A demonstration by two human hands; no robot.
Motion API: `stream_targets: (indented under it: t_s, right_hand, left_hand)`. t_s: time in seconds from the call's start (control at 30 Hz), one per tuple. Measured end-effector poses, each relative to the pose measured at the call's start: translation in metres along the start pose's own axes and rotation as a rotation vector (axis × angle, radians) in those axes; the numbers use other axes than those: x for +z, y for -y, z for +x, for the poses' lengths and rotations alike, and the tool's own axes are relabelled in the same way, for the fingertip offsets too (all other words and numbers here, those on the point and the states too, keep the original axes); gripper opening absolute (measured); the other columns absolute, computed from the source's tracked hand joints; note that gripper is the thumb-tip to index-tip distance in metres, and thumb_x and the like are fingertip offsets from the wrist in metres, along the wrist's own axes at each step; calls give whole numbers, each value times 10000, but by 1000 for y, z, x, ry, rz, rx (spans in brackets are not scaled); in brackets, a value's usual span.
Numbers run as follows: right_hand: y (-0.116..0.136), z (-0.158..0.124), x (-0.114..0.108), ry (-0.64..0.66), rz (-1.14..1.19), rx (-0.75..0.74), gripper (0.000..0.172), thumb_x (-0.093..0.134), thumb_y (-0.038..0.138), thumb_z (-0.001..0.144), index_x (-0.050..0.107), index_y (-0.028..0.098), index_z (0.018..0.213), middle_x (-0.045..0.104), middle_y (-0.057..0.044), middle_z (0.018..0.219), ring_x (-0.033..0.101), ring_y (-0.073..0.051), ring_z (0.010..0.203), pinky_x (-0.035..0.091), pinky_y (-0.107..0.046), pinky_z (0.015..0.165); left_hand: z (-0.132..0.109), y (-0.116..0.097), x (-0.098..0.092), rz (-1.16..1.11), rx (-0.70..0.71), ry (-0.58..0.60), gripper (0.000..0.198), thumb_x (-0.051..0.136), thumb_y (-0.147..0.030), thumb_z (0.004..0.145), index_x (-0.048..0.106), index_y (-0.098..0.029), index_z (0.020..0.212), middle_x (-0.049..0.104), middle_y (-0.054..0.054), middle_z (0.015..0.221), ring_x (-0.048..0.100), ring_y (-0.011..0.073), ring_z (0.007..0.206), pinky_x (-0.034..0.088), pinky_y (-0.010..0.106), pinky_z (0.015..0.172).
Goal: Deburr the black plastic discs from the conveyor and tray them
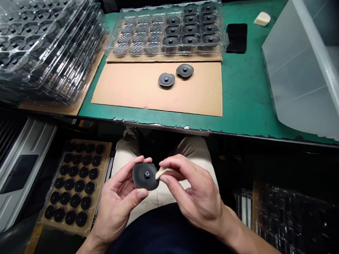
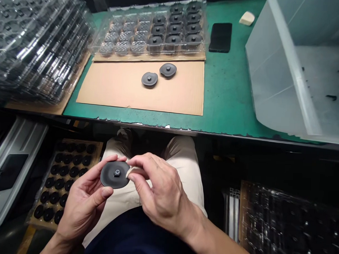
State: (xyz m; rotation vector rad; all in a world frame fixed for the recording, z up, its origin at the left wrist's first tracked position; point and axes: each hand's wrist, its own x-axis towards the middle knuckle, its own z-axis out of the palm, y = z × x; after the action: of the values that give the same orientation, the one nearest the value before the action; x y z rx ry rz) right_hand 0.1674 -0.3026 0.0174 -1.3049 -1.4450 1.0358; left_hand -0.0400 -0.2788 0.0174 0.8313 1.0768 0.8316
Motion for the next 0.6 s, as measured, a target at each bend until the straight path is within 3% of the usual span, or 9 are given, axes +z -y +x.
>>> stream_targets:
  t_s: [0.3,0.43,0.53,0.6]
  right_hand:
    - [7,-4,3,-29,9,43,125,606,215,1046,609,235,1170,658,-55,1037,677,-178,852,565,-231,683]
    - [12,-5,5,24,42,45,122,583,217,1049,607,239,1167,656,-46,1014,663,-166,793,577,-264,764]
    - [-1,0,6,-26,-41,37,143,582,250,1049,609,233,1188,664,-68,1056,671,-207,910,568,-287,788]
    - [-16,4,6,-102,-83,109,172,605,279,1029,625,224,1191,666,-79,1094,655,-220,950,552,-282,757]
  left_hand:
    - [-2,-1,-1,-1,-3,20,579,810,-213,863,636,-262,1413,632,107,1473,588,296,1363,542,286,1061]
    - [-3,0,-3,-23,-20,40,576,809,-228,862,638,-265,1411,626,108,1480,576,302,1373,530,309,1082]
    - [-4,-1,-3,-59,-32,34,580,832,-255,835,661,-257,1390,645,114,1455,598,315,1345,528,337,1088]
    - [-4,-3,-3,-81,-36,21,597,846,-287,818,666,-237,1385,650,134,1444,593,335,1349,525,360,1093]
